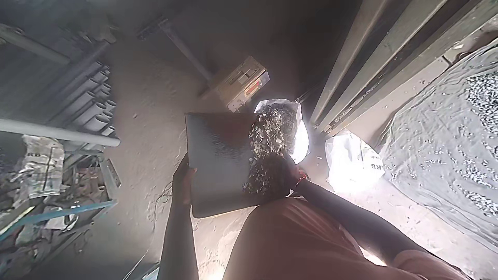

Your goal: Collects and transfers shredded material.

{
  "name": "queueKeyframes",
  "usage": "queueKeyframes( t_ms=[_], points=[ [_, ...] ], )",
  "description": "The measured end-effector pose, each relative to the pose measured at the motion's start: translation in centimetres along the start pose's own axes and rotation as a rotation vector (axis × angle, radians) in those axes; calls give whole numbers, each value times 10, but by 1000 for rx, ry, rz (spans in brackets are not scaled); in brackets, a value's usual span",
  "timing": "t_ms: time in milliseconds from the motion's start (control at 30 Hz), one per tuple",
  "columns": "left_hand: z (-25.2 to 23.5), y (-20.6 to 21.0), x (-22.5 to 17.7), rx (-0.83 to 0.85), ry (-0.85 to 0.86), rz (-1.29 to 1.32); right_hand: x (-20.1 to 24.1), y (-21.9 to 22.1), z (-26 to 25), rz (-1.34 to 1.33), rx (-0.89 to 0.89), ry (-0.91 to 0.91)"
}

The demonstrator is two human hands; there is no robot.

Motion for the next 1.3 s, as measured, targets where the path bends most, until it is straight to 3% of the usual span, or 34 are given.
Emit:
queueKeyframes(
  t_ms=[467, 1000, 1300],
  points=[
    [-24, 21, -52, 79, -67, -8, -10, 5, 0, -70, -4, 250],
    [-6, 11, -44, 38, -76, -61, -7, 2, 5, 62, -15, 192],
    [3, -1, -31, 40, 16, 8, 3, 3, 10, 143, 1, 76]
  ],
)
Point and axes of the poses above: each hand's wrist, its own z-axis away from the middle knuckle, its own y-axis out of the palm, x = y × z, the point moved 5 cm from there along -z, towards the middle knuckle, and after that the axes turned 1 degree about -x, right-handed, at the moved point
